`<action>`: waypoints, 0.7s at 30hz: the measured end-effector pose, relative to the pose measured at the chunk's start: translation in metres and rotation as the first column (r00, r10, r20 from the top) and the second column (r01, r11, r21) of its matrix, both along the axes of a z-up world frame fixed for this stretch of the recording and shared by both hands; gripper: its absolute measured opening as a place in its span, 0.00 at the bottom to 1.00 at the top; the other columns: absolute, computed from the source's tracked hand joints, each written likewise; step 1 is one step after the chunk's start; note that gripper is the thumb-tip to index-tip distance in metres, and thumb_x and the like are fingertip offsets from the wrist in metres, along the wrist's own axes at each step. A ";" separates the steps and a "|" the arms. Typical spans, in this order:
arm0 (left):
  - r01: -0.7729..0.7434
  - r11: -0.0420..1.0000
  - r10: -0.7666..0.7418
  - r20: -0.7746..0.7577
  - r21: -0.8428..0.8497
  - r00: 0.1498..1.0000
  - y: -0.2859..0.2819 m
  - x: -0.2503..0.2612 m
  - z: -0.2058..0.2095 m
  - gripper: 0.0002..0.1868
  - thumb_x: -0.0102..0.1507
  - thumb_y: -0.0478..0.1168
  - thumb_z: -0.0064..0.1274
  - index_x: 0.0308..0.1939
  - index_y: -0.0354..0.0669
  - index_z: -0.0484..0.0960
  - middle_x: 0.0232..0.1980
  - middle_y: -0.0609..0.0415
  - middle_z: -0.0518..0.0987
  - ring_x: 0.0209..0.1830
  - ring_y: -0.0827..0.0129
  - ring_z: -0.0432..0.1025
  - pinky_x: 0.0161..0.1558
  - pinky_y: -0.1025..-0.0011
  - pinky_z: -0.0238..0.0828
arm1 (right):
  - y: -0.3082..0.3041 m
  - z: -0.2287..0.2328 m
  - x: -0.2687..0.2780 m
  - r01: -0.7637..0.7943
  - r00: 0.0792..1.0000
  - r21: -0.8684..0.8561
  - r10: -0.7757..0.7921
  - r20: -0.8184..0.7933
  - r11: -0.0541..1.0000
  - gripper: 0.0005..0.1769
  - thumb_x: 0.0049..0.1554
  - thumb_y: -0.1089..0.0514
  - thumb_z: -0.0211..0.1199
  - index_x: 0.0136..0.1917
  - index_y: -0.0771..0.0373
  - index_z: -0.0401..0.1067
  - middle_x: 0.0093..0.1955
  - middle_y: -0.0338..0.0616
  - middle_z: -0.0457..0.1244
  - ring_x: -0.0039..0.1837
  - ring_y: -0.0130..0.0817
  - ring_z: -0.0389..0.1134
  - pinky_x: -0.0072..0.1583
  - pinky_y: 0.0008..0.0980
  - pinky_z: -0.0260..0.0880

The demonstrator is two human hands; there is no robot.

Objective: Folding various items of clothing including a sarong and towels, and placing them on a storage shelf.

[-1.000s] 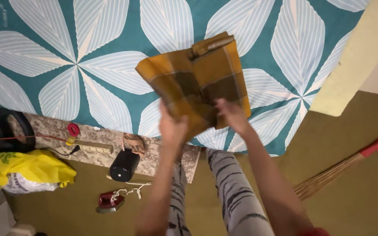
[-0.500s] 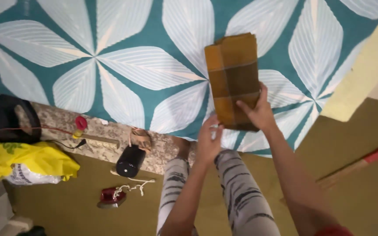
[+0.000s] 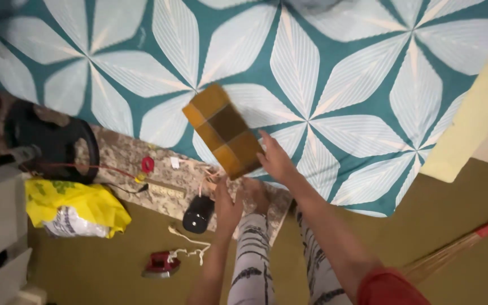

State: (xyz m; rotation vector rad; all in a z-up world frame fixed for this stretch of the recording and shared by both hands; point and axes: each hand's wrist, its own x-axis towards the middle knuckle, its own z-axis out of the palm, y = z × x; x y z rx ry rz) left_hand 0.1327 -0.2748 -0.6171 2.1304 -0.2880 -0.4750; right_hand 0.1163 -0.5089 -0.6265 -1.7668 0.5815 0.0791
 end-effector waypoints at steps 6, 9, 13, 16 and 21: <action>0.195 0.973 -0.186 -0.078 0.121 0.979 -0.003 0.010 0.037 0.26 0.68 0.46 0.54 0.66 0.35 0.72 0.62 0.39 0.77 0.63 0.51 0.72 0.64 0.60 0.67 | -0.029 0.113 -0.043 0.013 0.999 -0.156 -0.018 -0.032 0.988 0.29 0.60 0.59 0.61 0.73 0.58 0.61 0.65 0.53 0.62 0.56 0.47 0.69 0.57 0.40 0.71; 0.196 0.975 -0.213 -0.184 -0.108 0.959 -0.044 -0.006 0.080 0.26 0.67 0.45 0.54 0.65 0.35 0.71 0.60 0.41 0.77 0.61 0.56 0.72 0.62 0.62 0.67 | -0.054 0.185 -0.095 0.168 0.985 -0.160 -0.173 -0.014 0.973 0.24 0.60 0.59 0.63 0.69 0.58 0.65 0.62 0.48 0.65 0.53 0.39 0.71 0.54 0.37 0.72; 0.122 0.953 -0.218 -0.351 -0.277 0.910 -0.117 -0.051 0.154 0.26 0.66 0.46 0.53 0.66 0.39 0.71 0.55 0.49 0.77 0.56 0.66 0.73 0.51 0.65 0.71 | -0.079 0.262 -0.188 0.416 0.908 -0.101 -0.418 0.007 0.904 0.21 0.59 0.60 0.64 0.66 0.59 0.68 0.59 0.43 0.67 0.51 0.33 0.70 0.50 0.33 0.72; 0.375 0.879 -0.414 -0.082 -0.293 0.907 -0.177 -0.103 0.209 0.24 0.69 0.46 0.52 0.66 0.40 0.71 0.55 0.49 0.81 0.56 0.67 0.74 0.59 0.67 0.69 | -0.112 0.304 -0.273 0.495 0.869 -0.172 -0.485 0.100 0.851 0.19 0.59 0.60 0.62 0.64 0.59 0.70 0.59 0.42 0.67 0.51 0.31 0.70 0.51 0.32 0.72; 0.449 0.854 -0.494 -0.140 -0.263 0.858 -0.280 -0.253 0.251 0.26 0.67 0.46 0.52 0.67 0.42 0.72 0.54 0.51 0.83 0.54 0.68 0.74 0.53 0.69 0.68 | -0.180 0.361 -0.439 0.556 0.831 -0.242 -0.528 0.175 0.795 0.17 0.60 0.60 0.62 0.63 0.60 0.72 0.57 0.43 0.66 0.51 0.31 0.69 0.52 0.31 0.72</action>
